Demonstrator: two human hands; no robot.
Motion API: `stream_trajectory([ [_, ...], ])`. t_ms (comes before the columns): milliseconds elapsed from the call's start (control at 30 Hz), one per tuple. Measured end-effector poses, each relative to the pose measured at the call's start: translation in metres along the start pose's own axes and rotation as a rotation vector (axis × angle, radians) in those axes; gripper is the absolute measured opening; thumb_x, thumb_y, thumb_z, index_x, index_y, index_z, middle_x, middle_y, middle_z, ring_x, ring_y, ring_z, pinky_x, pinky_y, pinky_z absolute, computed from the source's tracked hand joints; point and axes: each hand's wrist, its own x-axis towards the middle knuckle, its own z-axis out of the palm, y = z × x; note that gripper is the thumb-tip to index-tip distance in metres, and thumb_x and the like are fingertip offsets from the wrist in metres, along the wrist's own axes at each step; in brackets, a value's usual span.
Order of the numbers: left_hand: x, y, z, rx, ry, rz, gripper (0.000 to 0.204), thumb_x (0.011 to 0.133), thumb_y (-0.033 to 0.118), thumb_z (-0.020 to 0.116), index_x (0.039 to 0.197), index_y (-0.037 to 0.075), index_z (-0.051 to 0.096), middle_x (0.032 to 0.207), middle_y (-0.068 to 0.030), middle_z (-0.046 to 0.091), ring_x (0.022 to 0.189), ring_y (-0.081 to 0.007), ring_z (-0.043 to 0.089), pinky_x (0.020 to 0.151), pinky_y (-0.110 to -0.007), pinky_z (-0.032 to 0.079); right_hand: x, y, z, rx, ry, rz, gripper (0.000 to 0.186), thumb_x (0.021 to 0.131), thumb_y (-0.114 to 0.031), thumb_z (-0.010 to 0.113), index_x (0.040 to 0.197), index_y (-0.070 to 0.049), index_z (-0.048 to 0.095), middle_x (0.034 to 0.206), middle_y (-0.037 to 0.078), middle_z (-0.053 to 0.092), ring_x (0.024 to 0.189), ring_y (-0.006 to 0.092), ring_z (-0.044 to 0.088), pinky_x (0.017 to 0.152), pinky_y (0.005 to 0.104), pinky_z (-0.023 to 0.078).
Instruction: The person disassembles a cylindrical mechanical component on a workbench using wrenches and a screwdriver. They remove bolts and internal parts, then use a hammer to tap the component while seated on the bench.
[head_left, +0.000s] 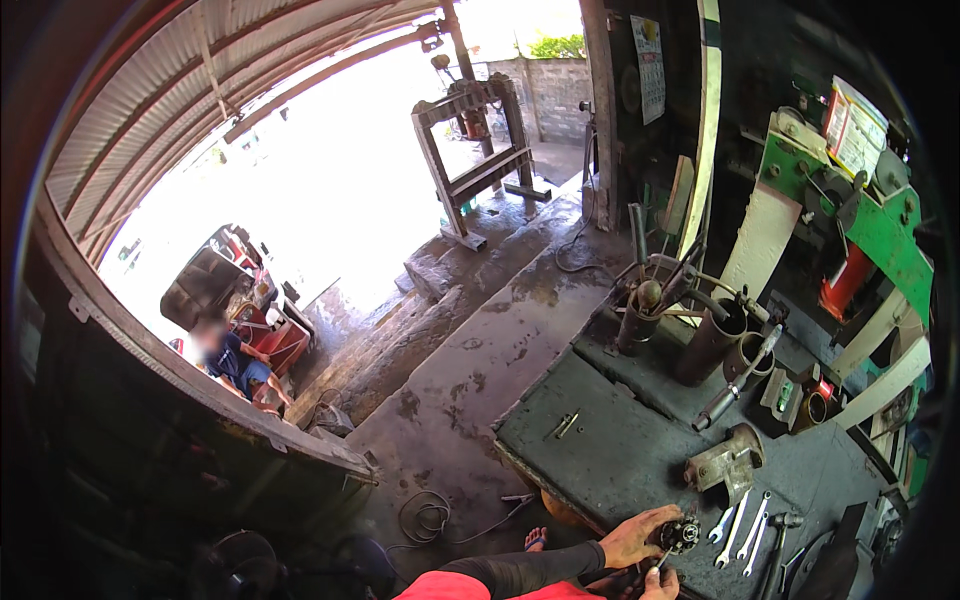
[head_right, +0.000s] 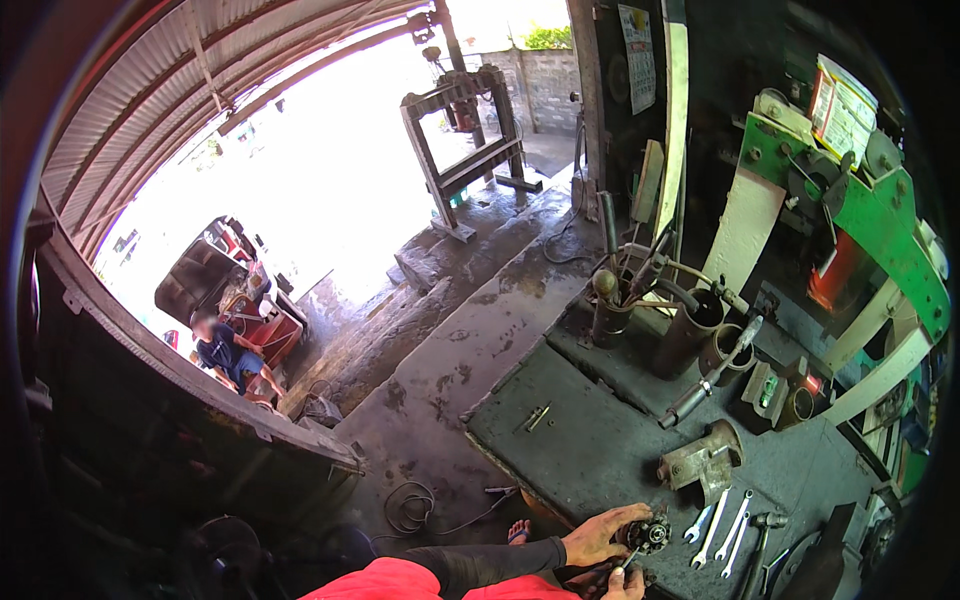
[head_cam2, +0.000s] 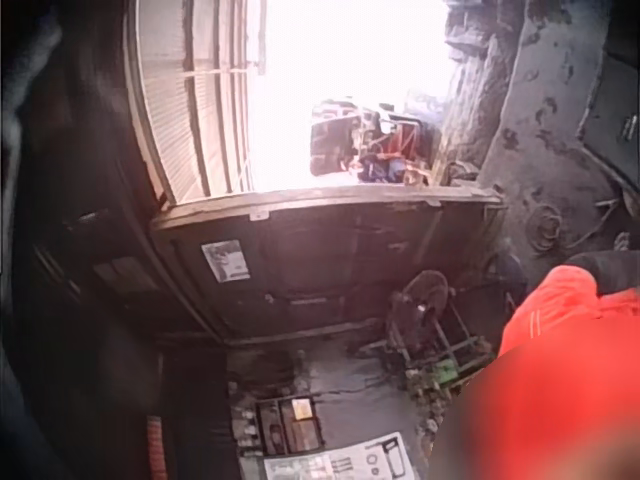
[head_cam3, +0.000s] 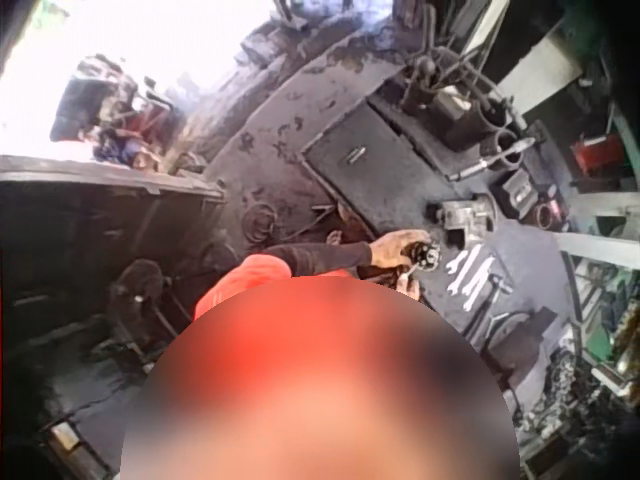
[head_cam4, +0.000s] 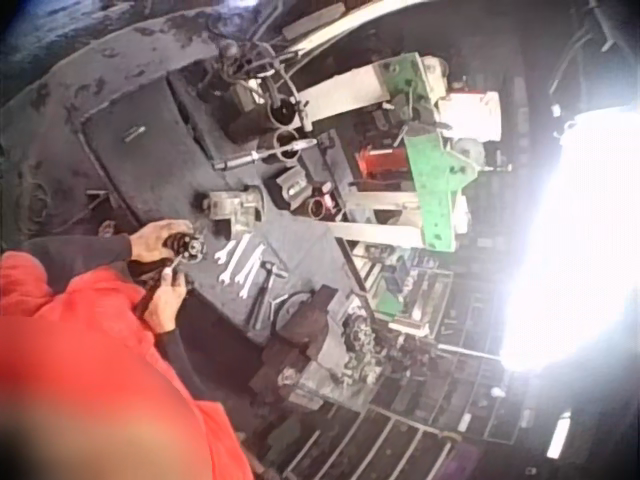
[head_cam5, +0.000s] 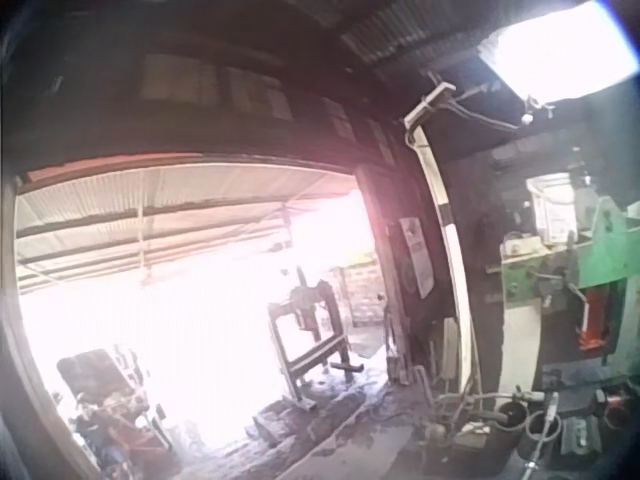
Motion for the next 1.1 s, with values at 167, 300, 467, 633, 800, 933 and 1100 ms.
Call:
stream_trajectory([
  [167,0.002,0.001,-0.005,-0.031,-0.003,0.014,0.085,0.079,0.004,0.083,0.156,0.011,0.047,0.165,-0.0128,0.044,0.153,-0.0336,0.041,0.127,-0.044,0.035,0.016,-0.012,-0.024,-0.640,-0.102,-0.210,0.034,0.108,-0.025,0.064,0.122,0.006,0.068,0.110,0.018,0.071,0.093,0.0283,0.064,0.084,0.0406,0.052],
  [300,0.003,0.003,-0.003,0.004,0.005,0.000,0.086,0.078,0.002,0.082,0.157,0.010,0.047,0.164,-0.0146,0.044,0.152,-0.0343,0.043,0.127,-0.044,0.036,0.031,-0.019,-0.040,-0.832,0.122,-0.781,0.036,0.104,-0.025,0.067,0.124,0.005,0.069,0.117,0.028,0.070,0.106,0.0435,0.068,0.094,0.0483,0.054],
  [467,0.003,0.004,-0.004,0.010,0.002,0.001,0.085,0.078,0.001,0.081,0.155,0.010,0.048,0.163,-0.0144,0.045,0.152,-0.0340,0.043,0.127,-0.043,0.036,0.038,-0.008,-0.041,-1.011,0.084,-0.874,0.044,0.102,-0.025,0.067,0.137,0.001,0.065,0.130,0.029,0.064,0.121,0.0502,0.060,0.104,0.0518,0.050],
  [633,0.002,0.008,-0.004,-0.023,0.017,-0.009,0.083,0.077,-0.001,0.081,0.153,0.009,0.050,0.164,-0.0133,0.045,0.152,-0.0335,0.043,0.127,-0.042,0.036,0.042,0.009,-0.042,-0.973,0.072,-0.866,0.046,0.101,-0.025,0.068,0.139,0.001,0.064,0.134,0.030,0.062,0.122,0.0506,0.060,0.107,0.0522,0.048],
  [800,0.004,0.014,-0.007,-0.016,-0.001,0.007,0.084,0.077,-0.002,0.081,0.154,0.008,0.048,0.164,-0.0132,0.045,0.152,-0.0331,0.044,0.125,-0.041,0.039,0.051,0.004,-0.039,-0.934,0.130,-0.887,0.043,0.101,-0.025,0.068,0.133,0.003,0.067,0.127,0.029,0.066,0.123,0.0507,0.059,0.109,0.0528,0.046],
  [933,0.005,0.017,-0.011,-0.057,-0.037,-0.056,0.084,0.078,-0.002,0.080,0.155,0.007,0.046,0.163,-0.0124,0.047,0.149,-0.0322,0.049,0.122,-0.039,0.041,0.058,-0.005,-0.036,-0.915,0.056,-0.790,0.038,0.101,-0.027,0.069,0.123,0.005,0.069,0.119,0.030,0.067,0.117,0.0530,0.058,0.104,0.0548,0.047],
  [1100,0.006,0.018,-0.011,-0.039,-0.023,-0.067,0.089,0.077,-0.002,0.081,0.158,0.007,0.044,0.161,-0.0123,0.051,0.148,-0.0298,0.051,0.122,-0.038,0.041,0.058,0.004,-0.039,-0.933,0.083,-0.871,0.030,0.100,-0.024,0.068,0.122,-0.003,0.070,0.112,0.028,0.068,0.106,0.0489,0.061,0.090,0.0523,0.051],
])
